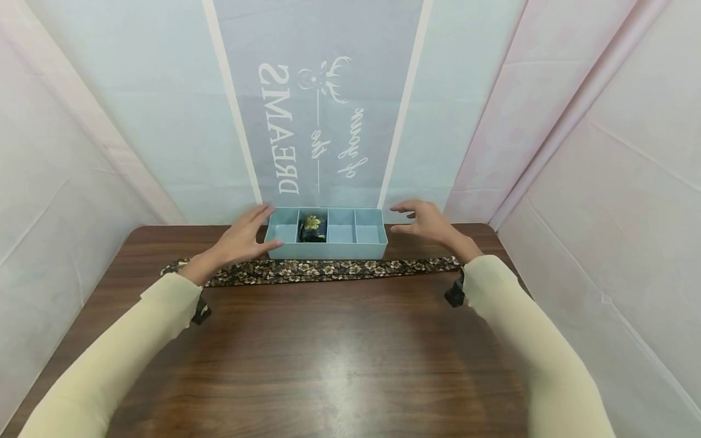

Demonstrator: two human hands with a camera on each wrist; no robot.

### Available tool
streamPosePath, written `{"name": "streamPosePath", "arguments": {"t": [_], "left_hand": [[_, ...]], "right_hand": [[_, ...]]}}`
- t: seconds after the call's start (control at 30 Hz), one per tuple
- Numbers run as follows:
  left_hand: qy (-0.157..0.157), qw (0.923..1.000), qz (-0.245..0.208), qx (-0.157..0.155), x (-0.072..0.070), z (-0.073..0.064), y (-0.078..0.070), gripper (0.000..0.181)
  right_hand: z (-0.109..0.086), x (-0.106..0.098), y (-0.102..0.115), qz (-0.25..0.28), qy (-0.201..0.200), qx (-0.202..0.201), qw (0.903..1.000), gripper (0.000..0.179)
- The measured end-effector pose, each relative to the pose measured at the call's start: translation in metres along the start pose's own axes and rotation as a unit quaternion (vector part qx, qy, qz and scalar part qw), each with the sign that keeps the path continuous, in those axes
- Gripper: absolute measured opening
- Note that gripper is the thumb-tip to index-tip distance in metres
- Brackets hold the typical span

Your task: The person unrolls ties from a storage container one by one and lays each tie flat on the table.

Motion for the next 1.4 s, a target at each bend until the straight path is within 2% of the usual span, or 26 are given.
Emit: {"name": "streamPosePath", "arguments": {"t": [0.2,0.43,0.87,1.2,1.4], "left_hand": [[0.007,0.9998,0.021,0.004,0.006,0.013,-0.012,0.1],[0.024,0.9974,0.068,0.0,0.019,0.023,-0.021,0.1],[0.045,0.9915,0.122,-0.01,0.035,0.041,-0.025,0.1],[0.061,0.9884,0.135,-0.033,0.039,0.042,-0.029,0.099],[0.063,0.9877,0.137,-0.042,0.039,0.041,-0.03,0.098]], "right_hand": [[0.016,0.001,0.016,0.004,0.0,-0.024,0.9997,0.054],[0.037,0.008,0.039,-0.004,0.008,-0.057,0.9983,0.053],[0.072,0.027,0.079,-0.032,0.052,-0.096,0.9935,0.054],[0.095,0.045,0.099,-0.059,0.081,-0.102,0.9897,0.054],[0.108,0.053,0.111,-0.072,0.084,-0.111,0.9876,0.053]]}}
Point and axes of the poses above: each hand's wrist, its own z-axis towards the middle knuckle, its own x-axis out of the palm, y = z × x, the point moved 9 cm from there along z, towards the middle knuckle, and after that the axes turned 15 degrees about y, right-handed, at the moved point
